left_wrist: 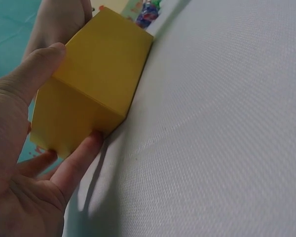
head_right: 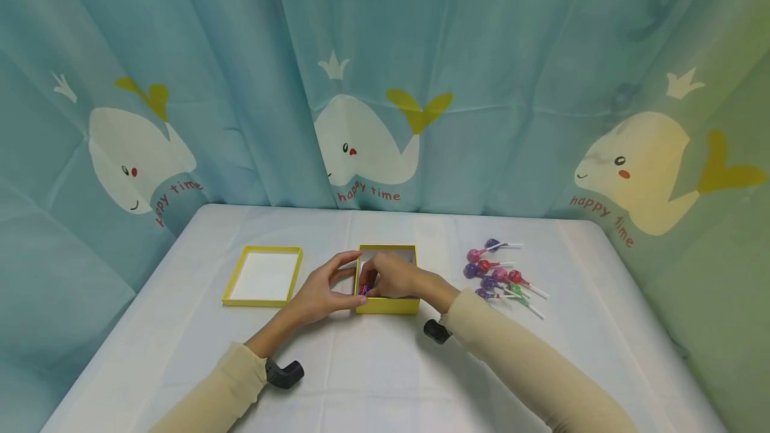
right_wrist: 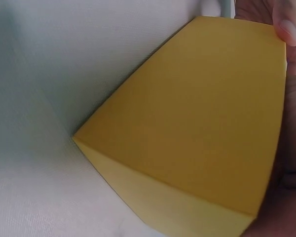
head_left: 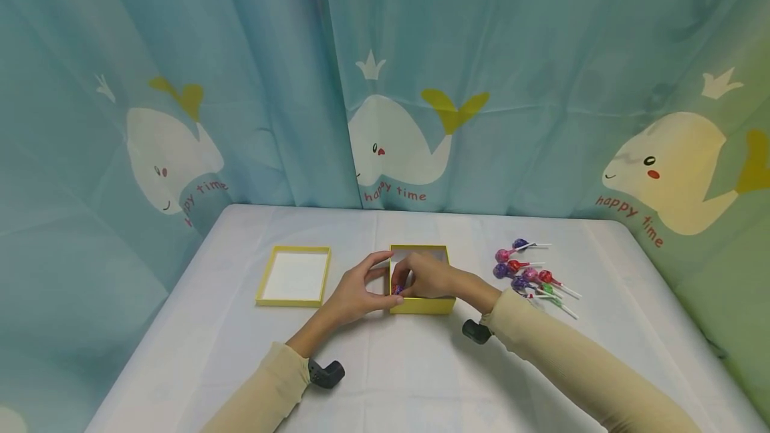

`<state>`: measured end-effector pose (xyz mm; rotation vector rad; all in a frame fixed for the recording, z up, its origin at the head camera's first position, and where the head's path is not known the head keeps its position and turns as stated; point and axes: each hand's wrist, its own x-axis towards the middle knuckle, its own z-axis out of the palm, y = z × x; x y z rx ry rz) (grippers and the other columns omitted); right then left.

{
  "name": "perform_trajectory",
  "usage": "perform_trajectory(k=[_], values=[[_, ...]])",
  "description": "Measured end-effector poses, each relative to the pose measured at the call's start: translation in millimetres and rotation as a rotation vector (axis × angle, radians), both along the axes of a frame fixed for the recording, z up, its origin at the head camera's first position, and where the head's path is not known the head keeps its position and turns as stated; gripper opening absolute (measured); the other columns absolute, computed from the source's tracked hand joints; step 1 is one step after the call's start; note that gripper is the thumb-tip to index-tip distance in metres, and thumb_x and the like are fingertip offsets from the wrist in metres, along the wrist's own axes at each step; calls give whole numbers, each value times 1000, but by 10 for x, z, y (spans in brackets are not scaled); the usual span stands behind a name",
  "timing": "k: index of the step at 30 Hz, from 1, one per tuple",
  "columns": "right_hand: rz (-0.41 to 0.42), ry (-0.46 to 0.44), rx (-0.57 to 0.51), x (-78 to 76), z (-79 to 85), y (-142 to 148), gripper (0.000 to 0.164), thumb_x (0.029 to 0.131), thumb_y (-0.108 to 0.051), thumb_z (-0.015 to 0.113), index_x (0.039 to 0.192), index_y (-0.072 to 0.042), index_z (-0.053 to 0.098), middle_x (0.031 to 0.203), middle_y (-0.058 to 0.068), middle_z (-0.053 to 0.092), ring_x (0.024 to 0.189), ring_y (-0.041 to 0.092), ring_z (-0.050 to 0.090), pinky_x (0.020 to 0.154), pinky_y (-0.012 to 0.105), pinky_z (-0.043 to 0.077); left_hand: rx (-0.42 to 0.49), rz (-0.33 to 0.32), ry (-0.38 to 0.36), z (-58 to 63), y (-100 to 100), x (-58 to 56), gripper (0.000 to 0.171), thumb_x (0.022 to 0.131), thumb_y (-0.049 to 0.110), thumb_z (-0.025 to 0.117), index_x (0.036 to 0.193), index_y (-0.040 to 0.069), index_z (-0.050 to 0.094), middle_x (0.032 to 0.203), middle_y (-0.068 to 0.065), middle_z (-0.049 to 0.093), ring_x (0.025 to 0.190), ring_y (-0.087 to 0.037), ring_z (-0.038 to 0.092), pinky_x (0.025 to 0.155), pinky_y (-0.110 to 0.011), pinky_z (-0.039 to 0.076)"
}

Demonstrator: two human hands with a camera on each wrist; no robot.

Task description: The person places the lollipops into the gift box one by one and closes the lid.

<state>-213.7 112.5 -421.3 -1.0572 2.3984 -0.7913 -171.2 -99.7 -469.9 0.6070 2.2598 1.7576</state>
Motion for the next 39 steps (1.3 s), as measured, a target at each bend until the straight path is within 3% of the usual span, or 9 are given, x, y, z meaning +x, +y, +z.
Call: perform_trajectory(k=[9,18,25,32,39], values=[[-14,39,28,-12,66,73,21,86,-9,84,103,-4,74,95,3,73,82,12,68,76,23,58,-3,10,-12,-41,-10,-2,84,84,17,87,155,14,42,162,-4,37,144,-30,45,86,-31,61],[-6,99,-1,16,323,334,26,87,-11,83,111,-3,74,106,9,75,84,12,67,81,39,61,0,17,-14,-57,-1,22,87,83,19,88,156,13,41,161,-10,39,143,-31,46,86,-33,61],[-60,186,-48,19,541,625,21,88,-11,82,107,-10,75,101,0,73,84,11,68,70,25,58,21,14,-44,-39,9,36,88,83,19,88,157,14,40,160,-13,41,144,-31,44,87,-35,61],[-143,227,-41,-7,726,920,22,90,-11,81,110,-8,75,102,4,73,86,15,69,71,27,59,21,6,-36,-23,5,40,88,84,20,88,157,13,40,160,-11,41,145,-30,44,87,-33,61],[-216,234,8,-71,794,1204,25,91,-12,79,115,-7,73,103,1,72,87,17,67,72,28,59,3,5,6,-9,10,14,88,84,19,88,157,12,40,161,-12,40,143,-30,46,88,-31,60]])
